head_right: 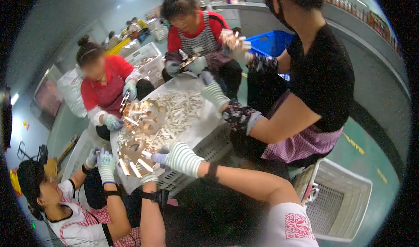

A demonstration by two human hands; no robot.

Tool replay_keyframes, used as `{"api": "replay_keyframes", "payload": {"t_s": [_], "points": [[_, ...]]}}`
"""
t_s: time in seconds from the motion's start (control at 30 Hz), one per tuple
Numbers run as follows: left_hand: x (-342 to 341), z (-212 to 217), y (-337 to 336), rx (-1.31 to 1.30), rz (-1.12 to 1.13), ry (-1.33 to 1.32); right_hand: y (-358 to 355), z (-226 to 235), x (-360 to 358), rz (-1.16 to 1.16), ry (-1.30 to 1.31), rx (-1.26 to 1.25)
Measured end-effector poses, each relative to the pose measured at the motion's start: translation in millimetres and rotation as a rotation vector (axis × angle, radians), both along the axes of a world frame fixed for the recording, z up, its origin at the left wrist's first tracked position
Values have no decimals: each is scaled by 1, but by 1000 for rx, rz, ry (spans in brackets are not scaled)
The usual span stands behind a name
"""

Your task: Remove excess material and clean molded plastic gear-like objects using manual tools.

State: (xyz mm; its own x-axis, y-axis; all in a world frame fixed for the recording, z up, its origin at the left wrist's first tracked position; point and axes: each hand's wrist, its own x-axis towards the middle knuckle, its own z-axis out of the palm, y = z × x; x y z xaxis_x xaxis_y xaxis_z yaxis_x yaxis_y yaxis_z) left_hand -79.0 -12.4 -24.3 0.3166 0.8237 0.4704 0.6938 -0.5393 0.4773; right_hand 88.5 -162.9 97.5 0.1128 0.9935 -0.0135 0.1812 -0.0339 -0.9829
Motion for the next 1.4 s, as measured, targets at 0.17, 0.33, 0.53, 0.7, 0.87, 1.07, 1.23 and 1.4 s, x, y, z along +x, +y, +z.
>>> {"api": "replay_keyframes", "payload": {"t_s": [0.17, 0.33, 0.53, 0.7, 0.87, 1.07, 1.23, 1.4], "points": [[0, -5, 13, 45, 16, 39, -5, -10, 4, -80, -208, 187], [5, -7, 16, 62, 25, 71, 3, -27, 12, 12, 7, 115], [12, -8, 8, 68, 35, 82, 7, -37, 19, 89, 234, 64], [12, -9, 4, 80, 32, 82, 8, -46, 16, 157, 403, -5], [9, -10, 3, 79, 36, 81, 9, -51, 2, 126, 382, 93], [6, -11, 5, 91, 34, 81, 5, -32, 9, -43, 36, 133], [7, -12, 1, 100, 27, 81, 4, -12, 33, 27, -89, 56], [8, -14, -7, 114, 18, 89, 8, -17, 39, 86, -56, -2]]}}
